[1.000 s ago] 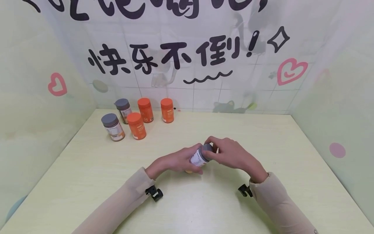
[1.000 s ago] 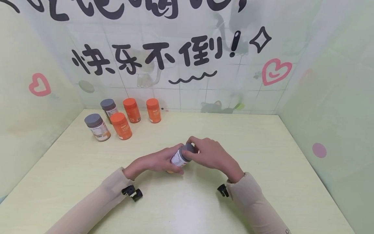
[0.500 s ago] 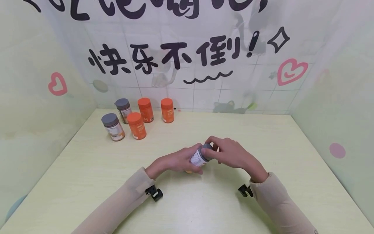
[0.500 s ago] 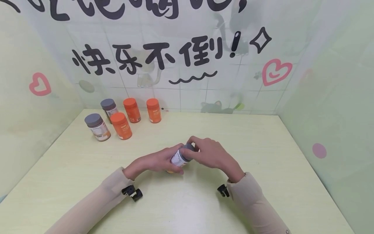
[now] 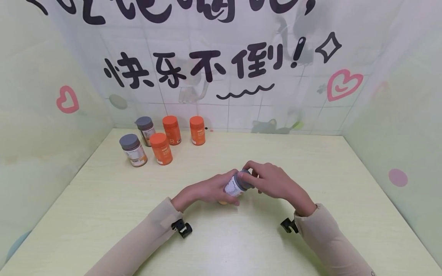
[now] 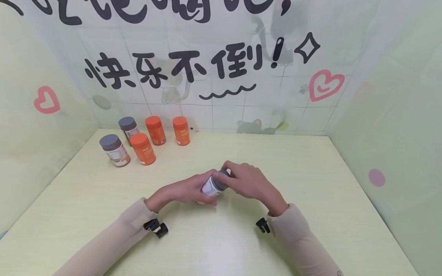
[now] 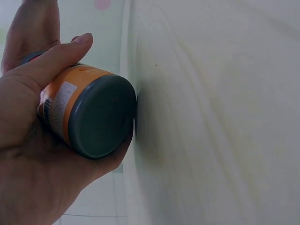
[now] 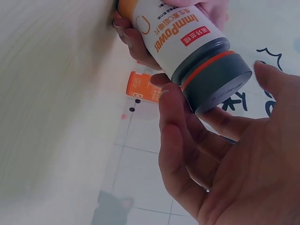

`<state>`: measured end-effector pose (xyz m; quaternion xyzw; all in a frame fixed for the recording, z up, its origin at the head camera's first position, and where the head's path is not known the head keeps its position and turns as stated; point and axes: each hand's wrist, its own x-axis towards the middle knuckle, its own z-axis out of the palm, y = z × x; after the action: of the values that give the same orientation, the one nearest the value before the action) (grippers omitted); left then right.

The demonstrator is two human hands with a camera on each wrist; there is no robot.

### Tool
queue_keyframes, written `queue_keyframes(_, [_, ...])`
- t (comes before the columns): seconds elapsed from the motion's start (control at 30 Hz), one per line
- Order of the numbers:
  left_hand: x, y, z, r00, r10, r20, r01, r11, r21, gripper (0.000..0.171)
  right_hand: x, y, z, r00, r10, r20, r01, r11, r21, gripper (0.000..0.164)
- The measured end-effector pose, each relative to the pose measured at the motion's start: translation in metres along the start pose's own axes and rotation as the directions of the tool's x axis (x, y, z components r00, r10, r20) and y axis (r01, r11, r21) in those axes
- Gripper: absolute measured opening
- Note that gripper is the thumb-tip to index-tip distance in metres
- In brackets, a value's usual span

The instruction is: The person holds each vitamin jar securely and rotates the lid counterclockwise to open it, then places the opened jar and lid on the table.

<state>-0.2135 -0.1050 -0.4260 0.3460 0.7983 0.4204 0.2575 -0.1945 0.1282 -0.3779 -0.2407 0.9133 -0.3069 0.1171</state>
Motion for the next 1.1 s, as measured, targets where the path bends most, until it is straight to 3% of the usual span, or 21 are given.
queue_keyframes(1.1, [-0.0003,-0.0019,-0.0003,1.0,-0.011,0.004,0.011,1.0,-0.004,0.061,-0.0015,0.0012,0.0003,0.999,-0.028,0.043,0.026,0.998,0.049,0.034])
